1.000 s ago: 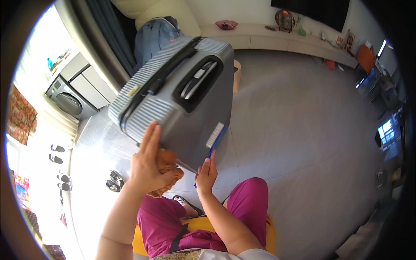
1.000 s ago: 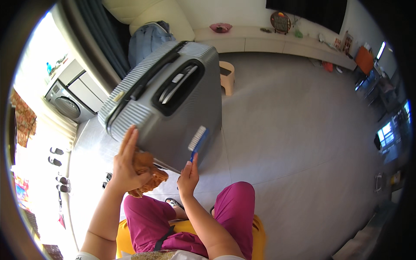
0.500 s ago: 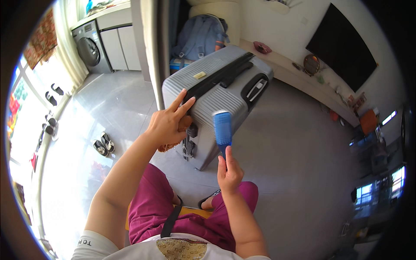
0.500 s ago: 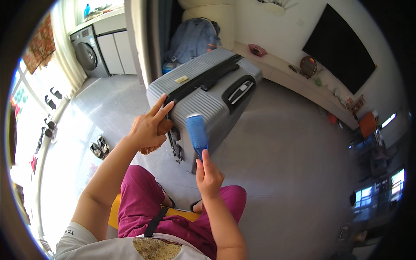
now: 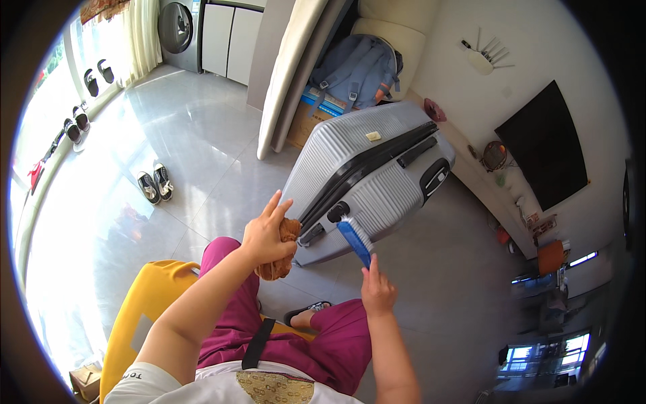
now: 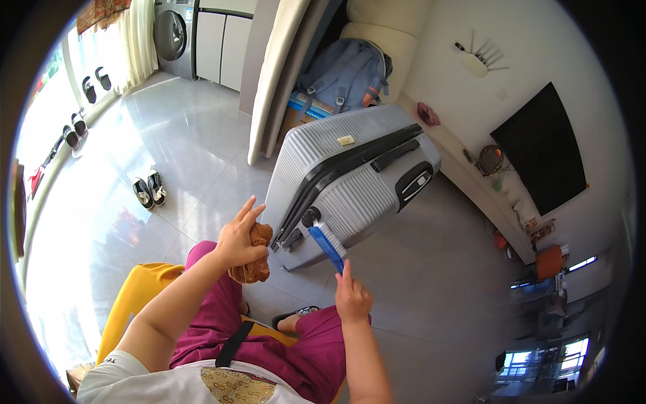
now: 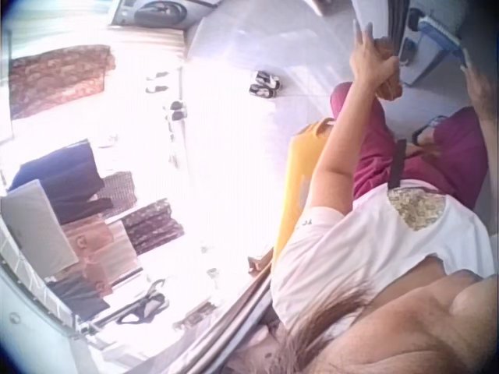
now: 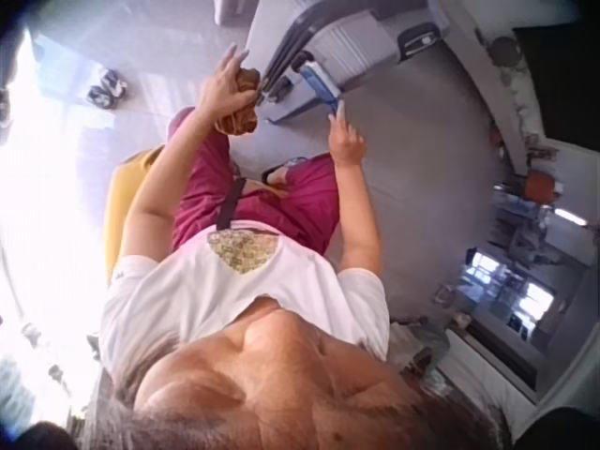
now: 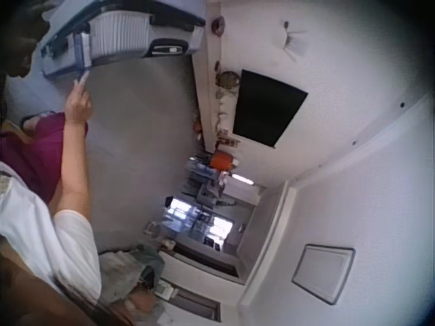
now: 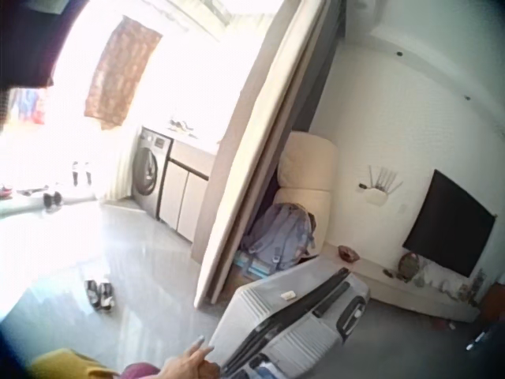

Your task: The person cleans a suitcase by brushing the textured surface and wiping it with a cloth.

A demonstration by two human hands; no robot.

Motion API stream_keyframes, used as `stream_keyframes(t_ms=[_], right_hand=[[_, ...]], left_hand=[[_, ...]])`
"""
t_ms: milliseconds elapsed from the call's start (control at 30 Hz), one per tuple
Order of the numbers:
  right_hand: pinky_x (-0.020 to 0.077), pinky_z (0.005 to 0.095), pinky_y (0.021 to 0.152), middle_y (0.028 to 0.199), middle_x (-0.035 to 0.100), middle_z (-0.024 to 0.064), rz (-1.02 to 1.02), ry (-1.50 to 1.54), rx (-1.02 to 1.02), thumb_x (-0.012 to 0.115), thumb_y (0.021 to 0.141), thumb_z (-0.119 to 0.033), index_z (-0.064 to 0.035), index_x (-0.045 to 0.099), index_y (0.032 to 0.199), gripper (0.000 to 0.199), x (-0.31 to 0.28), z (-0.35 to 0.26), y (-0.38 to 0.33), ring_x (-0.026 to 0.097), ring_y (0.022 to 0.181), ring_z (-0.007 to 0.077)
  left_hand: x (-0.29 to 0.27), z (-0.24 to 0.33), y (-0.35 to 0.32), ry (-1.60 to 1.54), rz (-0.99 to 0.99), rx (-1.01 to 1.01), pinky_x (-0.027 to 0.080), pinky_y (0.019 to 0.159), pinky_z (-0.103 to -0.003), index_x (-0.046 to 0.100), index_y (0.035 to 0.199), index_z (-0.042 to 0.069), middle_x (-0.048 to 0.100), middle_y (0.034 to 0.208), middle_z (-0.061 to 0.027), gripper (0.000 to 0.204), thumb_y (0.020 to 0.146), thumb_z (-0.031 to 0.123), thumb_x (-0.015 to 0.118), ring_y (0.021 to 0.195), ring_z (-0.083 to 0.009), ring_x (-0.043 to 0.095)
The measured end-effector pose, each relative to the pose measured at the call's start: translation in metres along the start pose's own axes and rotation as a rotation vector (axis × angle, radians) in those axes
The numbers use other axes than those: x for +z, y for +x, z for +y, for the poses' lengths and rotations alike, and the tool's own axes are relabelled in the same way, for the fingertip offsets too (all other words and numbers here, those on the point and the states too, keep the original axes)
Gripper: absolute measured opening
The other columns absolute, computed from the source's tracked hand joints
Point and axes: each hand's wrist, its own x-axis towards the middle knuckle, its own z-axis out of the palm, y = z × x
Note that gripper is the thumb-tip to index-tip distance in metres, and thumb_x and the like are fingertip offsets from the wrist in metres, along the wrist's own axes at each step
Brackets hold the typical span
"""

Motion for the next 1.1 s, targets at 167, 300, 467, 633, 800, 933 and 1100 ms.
stream_keyframes(t_ms=[167,300,467,633,800,933,1100], right_hand=[[0.049,0.0393,0.044,0.06,0.059,0.0077,-0.251,-0.045,-0.015,0.067,0.088,-0.029,-0.0129,0.058,0.131,0.046,-0.01,0.007,-0.02,0.06,0.048,0.0266],[0.0493,0.0391,0.043,0.057,0.058,0.0071,-0.06,-0.039,-0.007,0.068,0.087,-0.03,-0.0142,0.058,0.13,0.047,-0.013,0.0,0.003,0.06,0.046,0.0261],[0.0492,0.0409,0.045,0.067,0.062,0.0087,-0.263,0.046,-0.016,0.068,0.087,-0.024,-0.01,0.059,0.129,0.045,-0.02,-0.008,-0.007,0.062,0.05,0.0273],[0.0509,0.0423,0.055,0.076,0.062,0.0125,-0.176,0.439,0.081,0.06,0.09,-0.013,-0.0034,0.052,0.135,0.046,-0.063,-0.068,0.07,0.063,0.063,0.0321],[0.0511,0.0385,0.07,0.086,0.061,0.0169,-0.357,0.622,0.051,0.056,0.09,-0.007,0.002,0.05,0.135,0.046,-0.083,-0.106,0.089,0.063,0.079,0.0346],[0.0523,0.0365,0.075,0.093,0.064,0.0143,-0.562,1.32,0.204,0.058,0.092,-0.014,0.0057,0.051,0.132,0.045,-0.079,-0.077,0.092,0.065,0.084,0.0261],[0.0541,0.0418,0.088,0.136,0.048,0.0151,-0.394,1.532,0.834,0.059,0.096,-0.033,-0.0042,0.043,0.141,0.056,-0.052,-0.055,0.069,0.06,0.109,0.0258]], left_hand=[[0.017,-0.001,-0.011,-0.063,-0.07,0.013,0.052,0.086,-0.045,0.042,0.14,0.013,0.032,0.15,-0.0211,0.088,0.059,0.031,0.072,0.104,-0.042,0.061],[0.022,-0.001,-0.016,-0.124,-0.062,-0.033,0.052,0.086,-0.046,0.043,0.138,0.012,0.034,0.149,-0.0201,0.084,0.061,0.031,0.072,0.104,-0.0412,0.061],[0.033,0.006,-0.019,-0.324,0.018,-0.011,0.05,0.091,-0.045,0.051,0.129,0.01,0.044,0.14,-0.0177,0.071,0.064,0.029,0.072,0.107,-0.0393,0.059],[0.041,0.029,-0.014,-1.237,-0.219,-0.286,0.05,0.089,-0.035,0.059,0.113,0.004,0.061,0.108,-0.01,0.041,0.074,0.015,0.068,0.099,-0.0234,0.062],[0.016,0.064,-0.01,-1.791,-0.364,-0.438,0.048,0.095,-0.036,0.051,0.129,-0.001,0.06,0.112,-0.0114,0.054,0.088,0.027,0.072,0.105,-0.0207,0.059],[0.007,0.064,-0.013,-1.716,-0.305,-0.376,0.051,0.089,-0.033,0.054,0.126,0.0,0.056,0.116,-0.0133,0.047,0.088,0.022,0.07,0.1,-0.0195,0.06],[0.013,0.061,-0.017,-1.559,-0.285,-0.146,0.033,0.108,-0.039,0.056,0.128,0.002,0.051,0.133,-0.0089,0.048,0.081,0.011,0.053,0.127,-0.0236,0.043]])
